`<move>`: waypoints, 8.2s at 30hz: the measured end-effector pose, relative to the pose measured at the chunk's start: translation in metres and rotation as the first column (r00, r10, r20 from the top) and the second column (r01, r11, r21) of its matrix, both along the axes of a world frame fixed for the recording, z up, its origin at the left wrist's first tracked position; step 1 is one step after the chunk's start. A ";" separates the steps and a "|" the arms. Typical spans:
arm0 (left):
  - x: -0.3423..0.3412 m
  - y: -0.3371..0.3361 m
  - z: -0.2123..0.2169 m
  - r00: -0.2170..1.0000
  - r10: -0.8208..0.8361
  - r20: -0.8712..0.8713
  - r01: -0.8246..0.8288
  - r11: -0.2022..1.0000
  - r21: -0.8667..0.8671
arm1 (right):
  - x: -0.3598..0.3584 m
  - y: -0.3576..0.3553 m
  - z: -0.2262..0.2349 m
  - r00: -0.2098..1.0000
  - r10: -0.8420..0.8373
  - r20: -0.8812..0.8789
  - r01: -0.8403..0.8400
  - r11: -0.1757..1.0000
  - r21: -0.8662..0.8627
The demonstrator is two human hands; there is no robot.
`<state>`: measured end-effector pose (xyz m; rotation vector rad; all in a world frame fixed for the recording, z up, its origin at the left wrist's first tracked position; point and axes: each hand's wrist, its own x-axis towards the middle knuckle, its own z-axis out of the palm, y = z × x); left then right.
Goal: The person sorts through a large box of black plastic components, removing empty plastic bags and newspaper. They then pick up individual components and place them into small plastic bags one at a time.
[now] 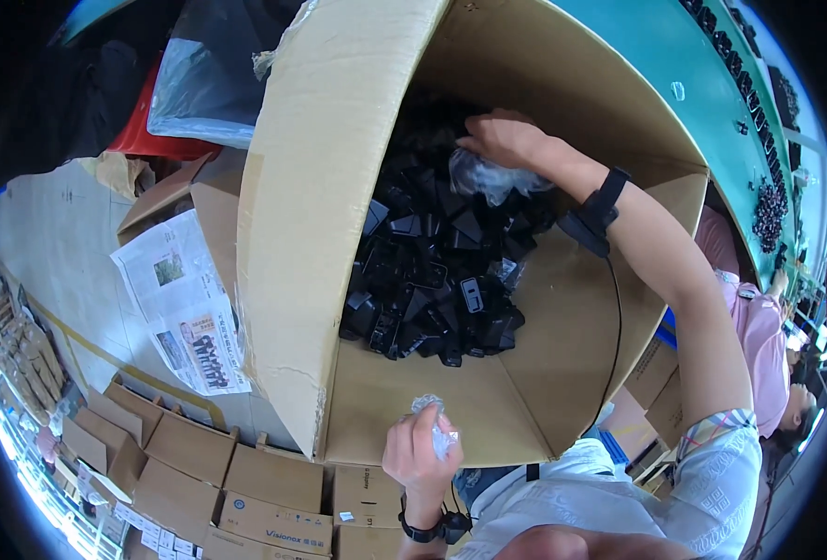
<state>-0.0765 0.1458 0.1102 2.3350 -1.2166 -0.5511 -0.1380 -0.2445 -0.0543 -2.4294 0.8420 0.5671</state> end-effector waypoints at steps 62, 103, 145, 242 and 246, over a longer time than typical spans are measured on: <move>-0.001 -0.002 0.000 1.000 -0.005 -0.005 0.005 0.999 0.031 | 0.055 -0.013 -0.117 0.847 -0.528 0.057 0.531 0.836 -0.138; 0.002 0.004 0.000 0.999 -0.019 -0.038 0.017 0.999 -0.051 | -0.070 -0.012 -0.074 0.931 -0.357 -0.080 0.332 0.917 -0.220; -0.003 0.008 -0.005 0.999 -0.034 0.025 0.035 0.999 -0.040 | -0.001 0.030 -0.069 0.932 0.151 -0.328 -0.169 0.985 -0.026; -0.005 0.005 -0.004 0.999 0.022 0.025 -0.021 0.999 -0.033 | 0.000 0.054 -0.086 0.947 -0.140 -0.288 0.125 0.990 -0.071; -0.003 0.005 -0.002 0.999 0.029 0.027 -0.028 0.999 -0.031 | -0.014 0.086 -0.091 0.934 -0.315 -0.169 0.295 0.946 -0.133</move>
